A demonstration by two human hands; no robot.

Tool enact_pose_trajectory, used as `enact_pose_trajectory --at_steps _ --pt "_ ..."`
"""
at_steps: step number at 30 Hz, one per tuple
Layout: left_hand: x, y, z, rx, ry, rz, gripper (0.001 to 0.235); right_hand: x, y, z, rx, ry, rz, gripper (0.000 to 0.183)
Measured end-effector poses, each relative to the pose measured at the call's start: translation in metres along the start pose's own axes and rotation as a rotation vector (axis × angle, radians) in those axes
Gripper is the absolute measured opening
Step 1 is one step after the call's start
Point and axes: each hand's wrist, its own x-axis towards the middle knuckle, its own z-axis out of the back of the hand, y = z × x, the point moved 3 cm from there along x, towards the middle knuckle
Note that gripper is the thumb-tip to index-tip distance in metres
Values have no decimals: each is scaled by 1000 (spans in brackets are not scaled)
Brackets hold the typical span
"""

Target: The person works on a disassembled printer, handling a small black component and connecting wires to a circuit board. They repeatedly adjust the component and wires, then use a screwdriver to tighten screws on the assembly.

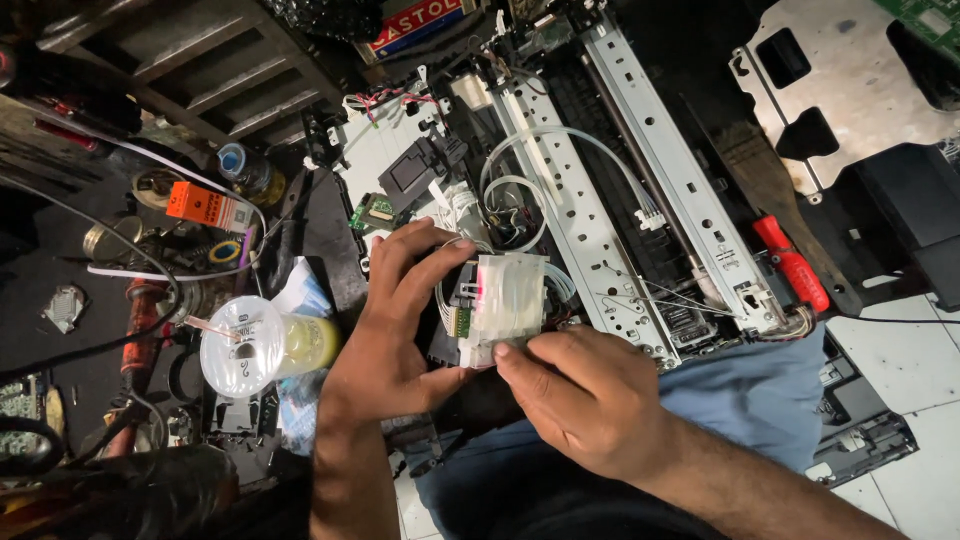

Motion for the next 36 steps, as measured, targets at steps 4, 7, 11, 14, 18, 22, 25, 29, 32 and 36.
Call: enact_pose_trajectory --at_steps 4,7,11,14,18,22,25,29,32,36 --pt "0 -2 0 10 8 11 79 8 1 3 10 -5 15 13" --pt "0 -3 0 47 17 23 77 10 1 4 102 40 -36 17" --pt "1 -3 1 14 -2 -2 76 16 1 6 68 50 -34 15" --pt "2 -6 0 2 -2 1 76 9 -5 13 128 76 -100 17" --pt "2 -7 1 -7 -3 28 79 -1 -13 25 124 32 -188 11" --pt "6 -6 1 -22 -2 15 76 1 -13 23 99 76 -65 11" --pt "4 -7 0 -40 -10 31 76 -2 -12 18 146 72 -66 11" --pt "4 -5 -1 -25 -7 26 76 2 -11 13 85 124 -51 5" --pt "4 -5 -1 -15 -12 12 77 3 -10 14 57 141 -41 5" --pt "3 -4 -1 3 -7 17 79 1 -11 19 84 128 -31 14"
